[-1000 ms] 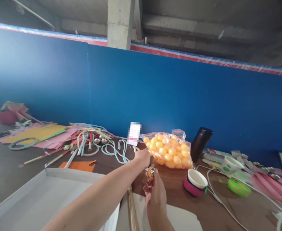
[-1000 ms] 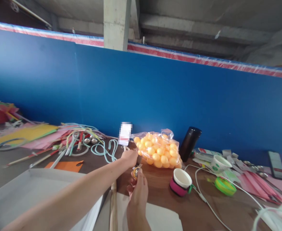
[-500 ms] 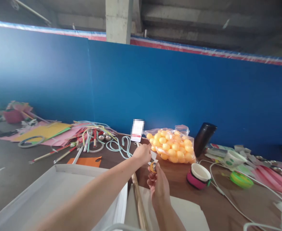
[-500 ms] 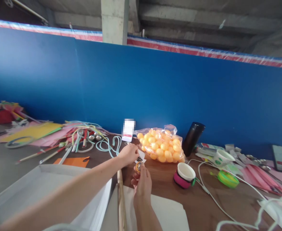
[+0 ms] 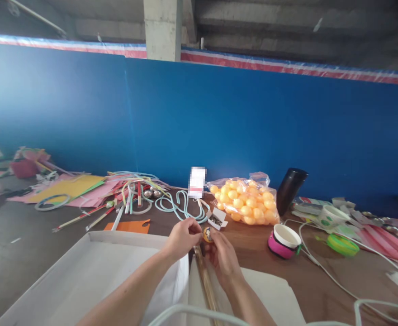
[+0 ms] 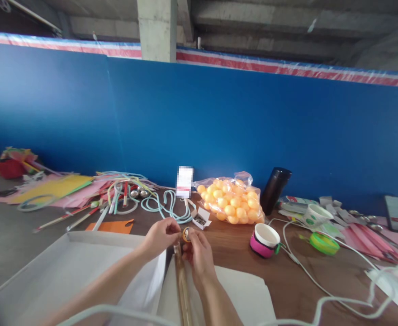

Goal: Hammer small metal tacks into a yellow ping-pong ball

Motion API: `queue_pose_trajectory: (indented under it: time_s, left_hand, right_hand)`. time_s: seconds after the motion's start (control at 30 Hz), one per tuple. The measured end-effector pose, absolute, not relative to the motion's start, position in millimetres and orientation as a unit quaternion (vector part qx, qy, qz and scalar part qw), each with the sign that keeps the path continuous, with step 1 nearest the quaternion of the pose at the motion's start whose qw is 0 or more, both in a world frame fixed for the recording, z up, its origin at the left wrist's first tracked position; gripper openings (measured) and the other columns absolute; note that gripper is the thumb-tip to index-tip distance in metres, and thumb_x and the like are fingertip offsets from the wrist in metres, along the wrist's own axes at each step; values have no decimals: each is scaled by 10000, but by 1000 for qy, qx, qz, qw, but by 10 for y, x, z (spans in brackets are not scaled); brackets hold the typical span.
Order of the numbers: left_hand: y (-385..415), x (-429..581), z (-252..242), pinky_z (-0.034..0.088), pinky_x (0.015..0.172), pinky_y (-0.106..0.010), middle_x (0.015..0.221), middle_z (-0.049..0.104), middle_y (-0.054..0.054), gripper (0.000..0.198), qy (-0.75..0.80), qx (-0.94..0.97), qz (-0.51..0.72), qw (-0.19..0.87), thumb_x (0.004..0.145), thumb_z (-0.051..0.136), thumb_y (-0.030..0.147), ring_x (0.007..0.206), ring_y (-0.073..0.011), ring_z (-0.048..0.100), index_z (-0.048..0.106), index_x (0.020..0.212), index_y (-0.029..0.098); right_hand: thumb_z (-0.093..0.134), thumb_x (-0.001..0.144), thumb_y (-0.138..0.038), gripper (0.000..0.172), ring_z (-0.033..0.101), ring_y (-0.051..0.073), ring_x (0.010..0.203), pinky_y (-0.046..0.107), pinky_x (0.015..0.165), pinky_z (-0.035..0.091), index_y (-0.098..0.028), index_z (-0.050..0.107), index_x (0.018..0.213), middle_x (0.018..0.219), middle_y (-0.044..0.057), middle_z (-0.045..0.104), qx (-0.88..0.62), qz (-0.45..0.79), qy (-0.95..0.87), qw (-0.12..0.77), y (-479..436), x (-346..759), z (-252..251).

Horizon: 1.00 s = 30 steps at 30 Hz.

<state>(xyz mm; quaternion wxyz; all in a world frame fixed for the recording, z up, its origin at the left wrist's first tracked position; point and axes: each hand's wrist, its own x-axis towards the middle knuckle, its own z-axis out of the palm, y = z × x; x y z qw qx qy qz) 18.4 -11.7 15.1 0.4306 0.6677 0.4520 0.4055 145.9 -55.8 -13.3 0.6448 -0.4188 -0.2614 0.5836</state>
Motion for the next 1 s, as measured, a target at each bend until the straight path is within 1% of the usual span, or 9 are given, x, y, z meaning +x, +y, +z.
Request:
queue_pose_trajectory:
  time_s: [0.07, 0.1, 0.13, 0.2, 0.3, 0.47, 0.63, 0.83, 1.0]
  left_hand:
    - [-126, 185, 118, 422, 525, -214, 651, 613, 9, 219, 418, 619, 434, 504, 641, 621, 264, 575, -120, 556, 596, 836, 167]
    - [-130, 182, 113, 436, 541, -224, 675, 627, -1, 262, 403, 604, 436, 532, 646, 626, 278, 589, -127, 568, 607, 881, 165]
    - [-134, 175, 113, 446, 558, -231, 689, 640, -13, 265, 393, 599, 435, 546, 654, 626, 294, 602, -133, 577, 628, 884, 163]
    - [-140, 152, 116, 455, 583, -237, 706, 660, -28, 228, 381, 608, 425, 552, 670, 624, 317, 609, -136, 579, 670, 828, 159]
    - [-133, 111, 98, 453, 559, -228, 687, 653, -20, 230, 385, 588, 424, 572, 663, 645, 332, 576, -121, 558, 692, 811, 162]
    - [-107, 93, 53, 467, 601, -223, 680, 635, -19, 252, 370, 533, 445, 617, 646, 683, 334, 624, -113, 565, 680, 818, 150]
    - [-153, 113, 111, 486, 651, -242, 717, 643, -29, 278, 352, 512, 442, 647, 642, 695, 326, 664, -117, 591, 649, 840, 136]
    - [-179, 135, 130, 484, 564, -251, 644, 614, -17, 285, 347, 505, 450, 650, 632, 695, 366, 602, -127, 586, 606, 765, 130]
    - [-161, 138, 122, 438, 516, -220, 601, 591, -2, 287, 360, 515, 458, 629, 625, 696, 388, 512, -90, 523, 621, 709, 125]
  right_hand:
    - [677, 710, -399, 283, 525, 95, 529, 163, 406, 382, -171, 632, 872, 687, -1, 625, -416, 587, -267, 641, -570, 1475, -117]
    - [674, 716, -393, 278, 532, 97, 534, 164, 412, 391, -171, 631, 877, 699, 3, 631, -413, 589, -269, 640, -575, 1484, -106]
    - [671, 722, -387, 273, 540, 98, 543, 167, 423, 403, -170, 630, 881, 713, 7, 635, -409, 592, -270, 640, -579, 1490, -94]
    - [668, 732, -372, 259, 555, 100, 567, 173, 454, 428, -168, 628, 888, 740, 10, 638, -397, 598, -271, 641, -585, 1497, -69]
    - [668, 743, -345, 255, 572, 97, 598, 172, 481, 449, -175, 628, 929, 771, 9, 639, -380, 610, -267, 642, -584, 1493, -42]
    - [678, 739, -309, 358, 598, 92, 624, 161, 504, 474, -227, 593, 1077, 818, 5, 662, -365, 624, -249, 644, -580, 1499, -37]
    - [697, 719, -300, 414, 614, 98, 634, 157, 506, 482, -215, 588, 1109, 805, 15, 679, -365, 627, -240, 644, -583, 1514, -50]
    - [699, 717, -308, 426, 627, 117, 654, 178, 515, 483, -201, 588, 1114, 811, 31, 690, -364, 642, -244, 629, -592, 1500, -38]
    - [703, 716, -301, 416, 625, 107, 629, 170, 512, 474, -206, 594, 1106, 792, 23, 691, -367, 649, -242, 621, -608, 1492, -15]
